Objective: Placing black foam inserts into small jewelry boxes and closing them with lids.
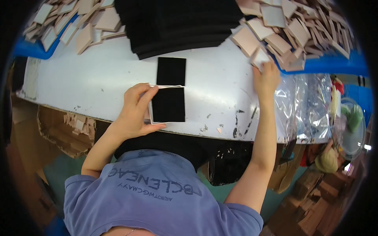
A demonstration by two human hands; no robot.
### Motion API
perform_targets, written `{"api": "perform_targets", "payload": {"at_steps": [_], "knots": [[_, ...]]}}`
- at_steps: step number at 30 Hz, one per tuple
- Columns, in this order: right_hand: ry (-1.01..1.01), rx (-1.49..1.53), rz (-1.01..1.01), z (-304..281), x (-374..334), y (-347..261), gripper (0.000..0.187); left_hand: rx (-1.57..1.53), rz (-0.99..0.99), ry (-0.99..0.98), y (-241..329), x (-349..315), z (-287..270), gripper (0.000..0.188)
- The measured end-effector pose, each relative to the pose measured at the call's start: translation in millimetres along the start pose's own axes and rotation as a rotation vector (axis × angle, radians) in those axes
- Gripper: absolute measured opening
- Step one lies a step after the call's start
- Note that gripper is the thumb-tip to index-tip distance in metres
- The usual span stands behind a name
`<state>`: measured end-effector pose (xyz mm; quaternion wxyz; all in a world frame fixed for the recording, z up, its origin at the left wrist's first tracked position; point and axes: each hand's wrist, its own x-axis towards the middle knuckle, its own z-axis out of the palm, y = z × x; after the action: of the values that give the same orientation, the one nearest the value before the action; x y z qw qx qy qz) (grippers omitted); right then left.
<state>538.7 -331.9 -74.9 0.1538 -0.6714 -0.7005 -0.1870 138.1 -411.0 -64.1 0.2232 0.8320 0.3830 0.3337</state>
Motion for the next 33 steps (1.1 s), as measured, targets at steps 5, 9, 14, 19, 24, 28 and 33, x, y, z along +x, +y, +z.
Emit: {"api": "perform_targets", "payload": {"at_steps": [5, 9, 14, 19, 24, 28, 33], "knots": [[0.078, 0.385, 0.021, -18, -17, -31, 0.012, 0.017, 0.048, 0.028, 2, -3, 1, 0.073], [-0.361, 1.223, 0.513, -51, -5, -27, 0.018, 0.036, 0.092, 0.019, 0, -1, 0, 0.068], [-0.808, 0.96, 0.674, -14, -1, -17, 0.026, 0.117, 0.083, -0.021, -3, -1, -5, 0.058], [-0.074, 0.488, -0.083, -60, -31, -93, 0.042, 0.108, 0.08, -0.091, 7, 10, -13, 0.072], [-0.404, 0.767, -0.288, -87, -73, -184, 0.083, 0.091, 0.028, -0.117, 7, 10, -9, 0.069], [-0.349, 0.614, -0.345, -74, -64, -156, 0.085, 0.318, 0.059, -0.233, 14, 10, -15, 0.064], [-0.234, 0.206, 0.051, -36, -45, -97, 0.079, 0.341, -0.003, -0.28, 18, 8, -16, 0.062]]}}
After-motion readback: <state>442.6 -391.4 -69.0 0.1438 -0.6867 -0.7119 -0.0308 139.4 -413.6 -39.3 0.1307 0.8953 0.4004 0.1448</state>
